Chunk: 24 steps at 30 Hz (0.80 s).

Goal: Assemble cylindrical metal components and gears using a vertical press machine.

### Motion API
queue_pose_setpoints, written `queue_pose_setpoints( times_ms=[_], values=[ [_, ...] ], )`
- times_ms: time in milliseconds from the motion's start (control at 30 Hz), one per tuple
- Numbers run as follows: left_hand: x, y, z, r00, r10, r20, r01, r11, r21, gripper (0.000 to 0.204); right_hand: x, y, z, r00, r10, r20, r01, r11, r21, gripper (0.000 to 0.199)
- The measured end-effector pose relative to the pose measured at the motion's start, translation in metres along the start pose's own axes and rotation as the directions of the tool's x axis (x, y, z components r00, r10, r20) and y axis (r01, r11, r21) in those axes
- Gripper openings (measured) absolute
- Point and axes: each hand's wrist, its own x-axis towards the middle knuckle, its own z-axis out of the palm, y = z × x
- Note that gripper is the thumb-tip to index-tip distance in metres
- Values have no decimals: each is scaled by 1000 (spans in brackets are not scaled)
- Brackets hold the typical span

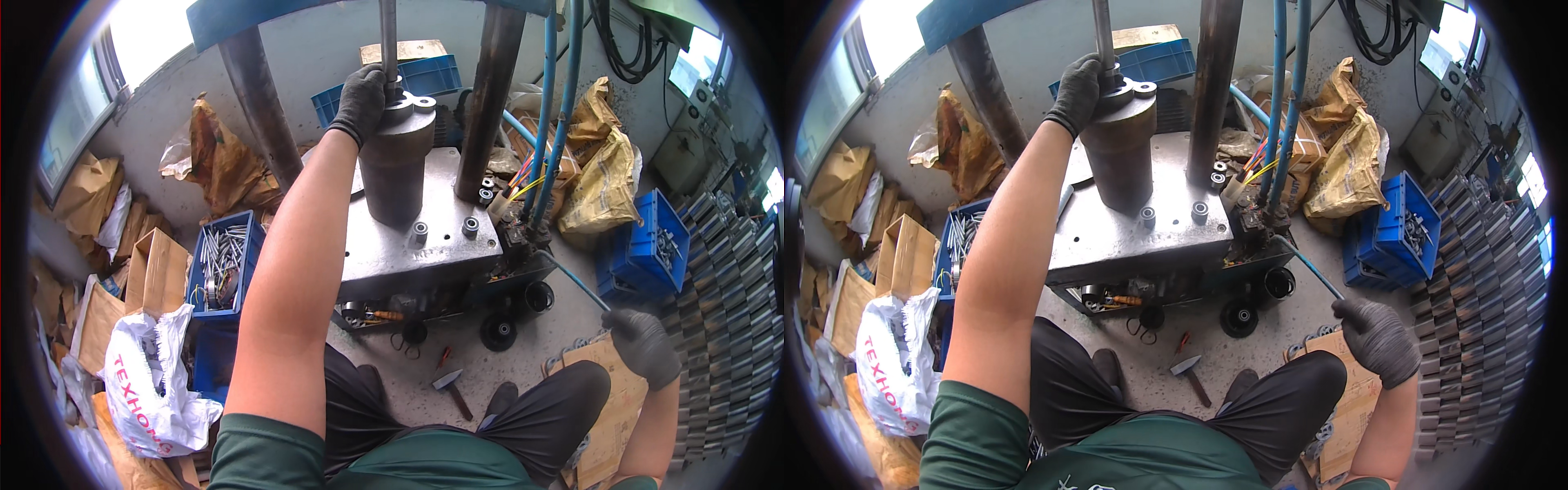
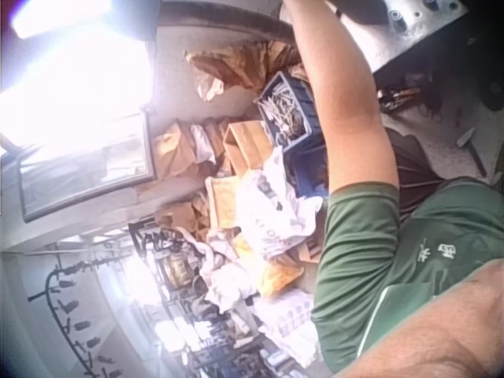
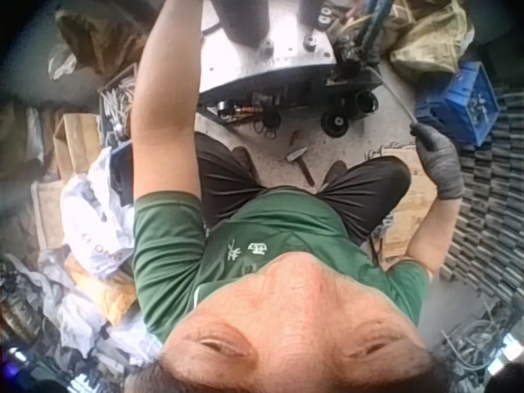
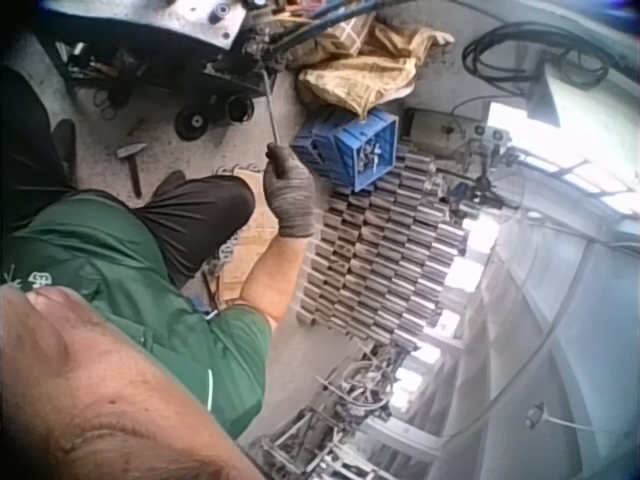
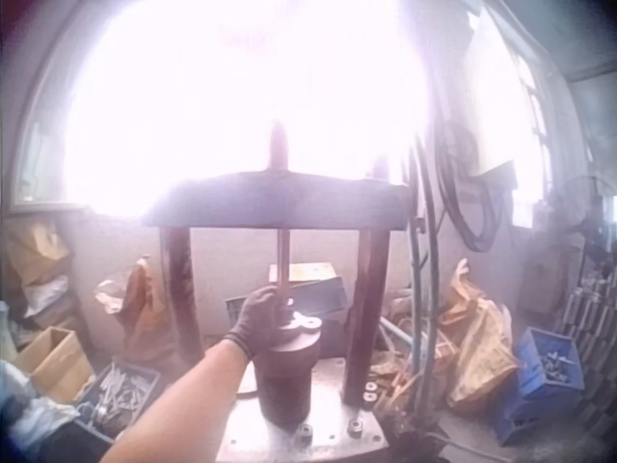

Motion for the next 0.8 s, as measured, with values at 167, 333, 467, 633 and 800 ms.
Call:
queue_pose_setpoints(
  times_ms=[167,333,467,633,800],
  values=[
    [1,3,-8,1000,13,20,-14,997,79,32,59,1,-34,737,-324,-592,100,920,-379,17],
    [0,2,-6,1000,-26,3,26,998,61,32,162,25,-95,576,-320,-752,57,933,-354,16],
    [1,3,5,1000,0,-29,1,1000,31,32,204,33,-116,582,-316,-750,-20,916,-401,35],
    [4,-1,-3,1000,4,-21,-1,995,99,30,222,26,-121,689,-76,-721,-156,956,-250,44],
    [7,-4,-9,974,48,-224,-77,989,-123,29,218,18,-120,728,40,-684,-310,909,-277,32]
  ],
)
